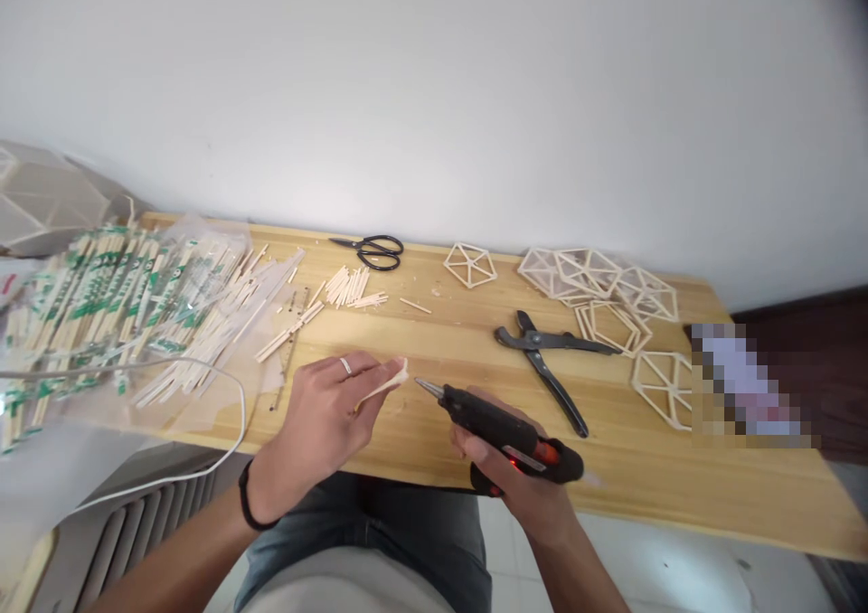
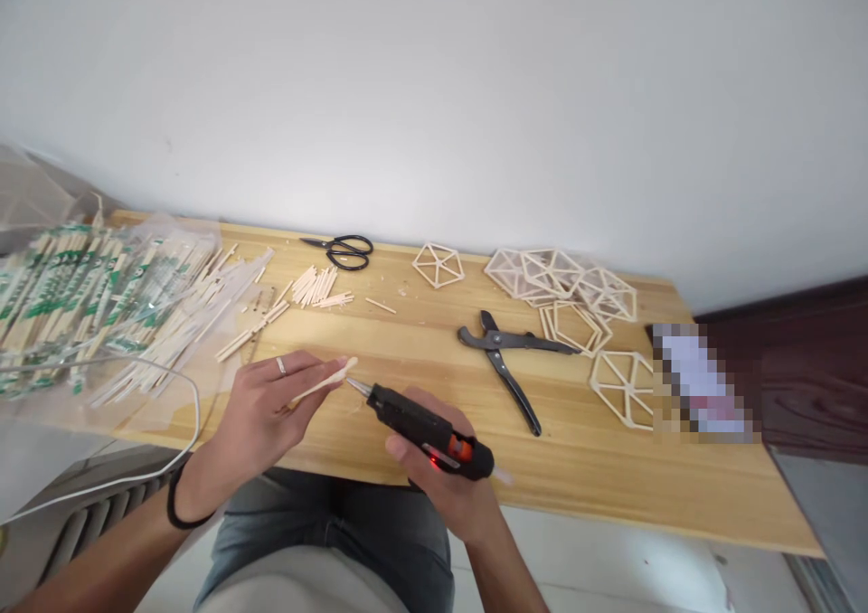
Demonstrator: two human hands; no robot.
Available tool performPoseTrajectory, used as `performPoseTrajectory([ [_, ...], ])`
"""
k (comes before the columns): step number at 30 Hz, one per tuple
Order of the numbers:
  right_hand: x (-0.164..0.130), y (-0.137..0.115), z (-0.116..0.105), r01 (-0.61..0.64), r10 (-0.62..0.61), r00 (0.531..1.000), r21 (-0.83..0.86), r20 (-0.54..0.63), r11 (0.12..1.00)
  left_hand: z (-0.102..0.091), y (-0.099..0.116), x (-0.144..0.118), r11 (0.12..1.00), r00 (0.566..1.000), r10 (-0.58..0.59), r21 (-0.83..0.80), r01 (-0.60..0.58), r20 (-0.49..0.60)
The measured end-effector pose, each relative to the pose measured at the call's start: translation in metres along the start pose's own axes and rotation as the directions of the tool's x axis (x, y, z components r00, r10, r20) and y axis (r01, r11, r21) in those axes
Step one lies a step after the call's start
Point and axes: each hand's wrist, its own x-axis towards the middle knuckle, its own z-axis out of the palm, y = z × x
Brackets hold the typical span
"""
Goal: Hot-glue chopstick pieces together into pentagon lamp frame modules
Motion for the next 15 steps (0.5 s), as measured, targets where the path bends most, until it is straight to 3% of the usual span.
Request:
performPoseTrajectory([
  [4,0.000,-0.020,0.006,0.094,-0.094,0.996,-0.186,0.007,0.978,-0.004,0.003,0.003,0.997,0.999,0.037,0.070,-0.036,-0.009],
  [8,0.002,-0.032,0.014,0.169,-0.159,0.986,-0.263,0.059,0.950,-0.007,0.006,0.006,0.993,0.998,0.058,0.104,-0.056,-0.013],
  [15,0.001,-0.035,0.020,0.210,-0.209,0.977,-0.333,0.040,0.919,-0.011,0.008,0.009,0.981,0.993,0.111,0.162,-0.103,-0.044],
])
